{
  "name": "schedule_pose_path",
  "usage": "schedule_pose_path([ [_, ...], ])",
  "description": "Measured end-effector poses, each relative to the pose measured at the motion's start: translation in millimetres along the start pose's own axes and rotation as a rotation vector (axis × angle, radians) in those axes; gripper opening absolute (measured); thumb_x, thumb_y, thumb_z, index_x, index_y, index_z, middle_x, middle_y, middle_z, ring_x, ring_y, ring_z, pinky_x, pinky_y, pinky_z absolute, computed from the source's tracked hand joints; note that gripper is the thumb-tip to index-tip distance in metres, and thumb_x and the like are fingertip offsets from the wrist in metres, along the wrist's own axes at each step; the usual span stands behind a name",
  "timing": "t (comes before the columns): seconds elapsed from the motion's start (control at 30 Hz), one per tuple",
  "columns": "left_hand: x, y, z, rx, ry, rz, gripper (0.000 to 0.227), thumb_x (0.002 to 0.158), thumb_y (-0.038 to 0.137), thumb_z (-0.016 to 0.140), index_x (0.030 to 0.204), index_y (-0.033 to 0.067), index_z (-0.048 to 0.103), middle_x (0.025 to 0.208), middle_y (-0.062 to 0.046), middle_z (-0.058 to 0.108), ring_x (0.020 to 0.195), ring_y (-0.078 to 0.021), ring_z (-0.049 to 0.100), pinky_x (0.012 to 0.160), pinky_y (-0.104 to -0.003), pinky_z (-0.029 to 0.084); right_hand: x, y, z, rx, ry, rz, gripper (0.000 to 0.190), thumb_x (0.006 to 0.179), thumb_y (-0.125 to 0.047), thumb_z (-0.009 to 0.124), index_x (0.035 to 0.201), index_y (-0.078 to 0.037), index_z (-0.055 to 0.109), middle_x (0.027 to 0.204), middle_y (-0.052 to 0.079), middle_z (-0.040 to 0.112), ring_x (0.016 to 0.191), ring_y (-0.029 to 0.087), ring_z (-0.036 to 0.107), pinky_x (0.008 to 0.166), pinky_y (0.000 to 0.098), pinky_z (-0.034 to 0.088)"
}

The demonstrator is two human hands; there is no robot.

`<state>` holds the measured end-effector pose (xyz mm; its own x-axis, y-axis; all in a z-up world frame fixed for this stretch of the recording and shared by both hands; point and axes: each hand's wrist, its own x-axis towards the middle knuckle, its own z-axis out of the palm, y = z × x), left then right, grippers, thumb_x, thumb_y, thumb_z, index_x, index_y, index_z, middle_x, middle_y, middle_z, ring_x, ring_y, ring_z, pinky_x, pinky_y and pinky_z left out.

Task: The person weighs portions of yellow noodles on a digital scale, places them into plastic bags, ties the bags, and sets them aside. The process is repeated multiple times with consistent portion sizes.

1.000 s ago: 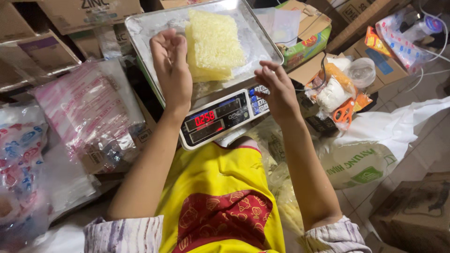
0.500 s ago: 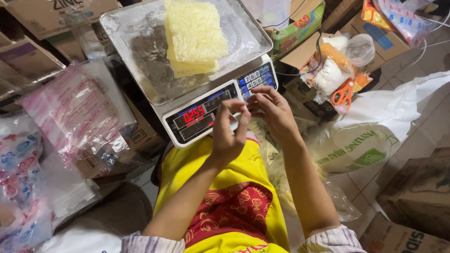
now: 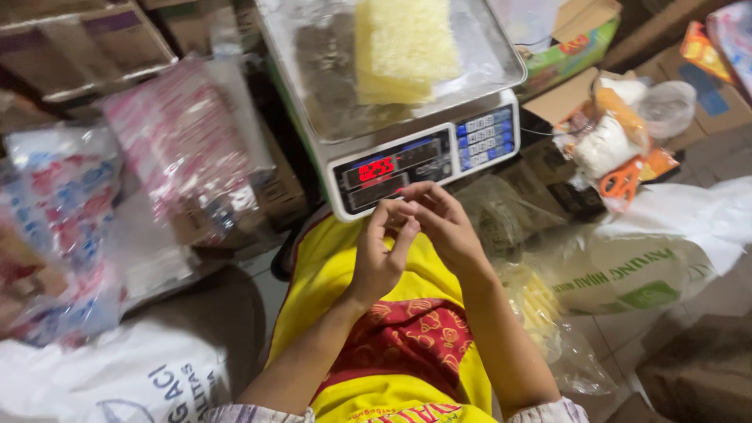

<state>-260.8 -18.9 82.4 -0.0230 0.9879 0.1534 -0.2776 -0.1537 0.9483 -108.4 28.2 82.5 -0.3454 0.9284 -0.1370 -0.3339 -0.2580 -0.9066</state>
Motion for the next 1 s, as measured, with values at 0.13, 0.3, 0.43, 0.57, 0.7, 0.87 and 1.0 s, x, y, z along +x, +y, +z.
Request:
schedule_pose_path([
  [0.13,-15,-11,-52,-0.147,0.140,-0.040,0.007,0.104,0.008,0.060,0.111,0.0057,0.060,0.098,0.001,0.064,0.090,-0.0053,0.063,0.082,-0.023,0.054,13,48,41,-0.107,-0.071,0.018,0.017,0.105,-0.010,0.061,0.120,-0.002,0.061,0.108,0.004,0.066,0.100,0.011,0.064,0.088,0.0271,0.054],
  [0.3,-24,-39,-129,0.061,0.378,-0.118,0.008,0.103,0.009,0.061,0.110,0.0052,0.061,0.089,-0.001,0.063,0.079,-0.0069,0.059,0.073,-0.023,0.052,25,111,108,-0.160,-0.039,-0.019,0.013,0.100,-0.001,0.062,0.114,-0.002,0.062,0.107,0.002,0.065,0.101,0.009,0.063,0.087,0.0260,0.052],
  [0.43,-32,-56,-181,0.197,0.507,-0.106,0.011,0.101,0.009,0.062,0.110,0.0041,0.061,0.093,-0.002,0.063,0.085,-0.0091,0.059,0.077,-0.025,0.050,28,129,134,-0.533,-0.143,0.011,0.021,0.096,-0.005,0.066,0.116,-0.004,0.063,0.102,0.002,0.066,0.095,0.010,0.063,0.080,0.0254,0.052],
  [0.57,-39,-70,-229,0.294,0.633,-0.124,0.018,0.097,0.012,0.066,0.111,0.0029,0.059,0.097,-0.003,0.063,0.088,-0.0120,0.059,0.081,-0.029,0.049,46,166,144,-0.715,-0.253,-0.143,0.028,0.094,-0.010,0.072,0.120,-0.003,0.063,0.101,0.007,0.067,0.099,0.016,0.064,0.088,0.0297,0.052],
  [0.7,-42,-101,-271,0.337,0.794,-0.237,0.018,0.098,0.012,0.065,0.111,0.0012,0.060,0.100,-0.007,0.063,0.092,-0.0174,0.059,0.086,-0.034,0.048,74,229,128,-0.522,-0.162,0.240,0.041,0.093,-0.013,0.070,0.131,-0.007,0.057,0.104,0.005,0.069,0.095,0.017,0.065,0.083,0.0315,0.054],
  [0.87,-47,-155,-286,0.237,0.750,-0.277,0.026,0.093,0.009,0.062,0.119,0.0042,0.058,0.111,-0.006,0.067,0.103,-0.0171,0.062,0.092,-0.032,0.046,92,288,116,-0.423,-0.035,0.366,0.052,0.091,-0.011,0.072,0.138,-0.008,0.050,0.099,0.010,0.066,0.087,0.019,0.063,0.076,0.0331,0.052],
  [1.0,-45,-178,-278,0.056,0.676,-0.195,0.032,0.091,0.009,0.065,0.120,0.0020,0.055,0.114,-0.009,0.066,0.105,-0.0199,0.060,0.094,-0.035,0.046,98,294,135,-0.406,0.157,0.295,0.046,0.089,-0.011,0.073,0.131,-0.010,0.054,0.098,0.009,0.066,0.081,0.018,0.060,0.067,0.0329,0.050],
])
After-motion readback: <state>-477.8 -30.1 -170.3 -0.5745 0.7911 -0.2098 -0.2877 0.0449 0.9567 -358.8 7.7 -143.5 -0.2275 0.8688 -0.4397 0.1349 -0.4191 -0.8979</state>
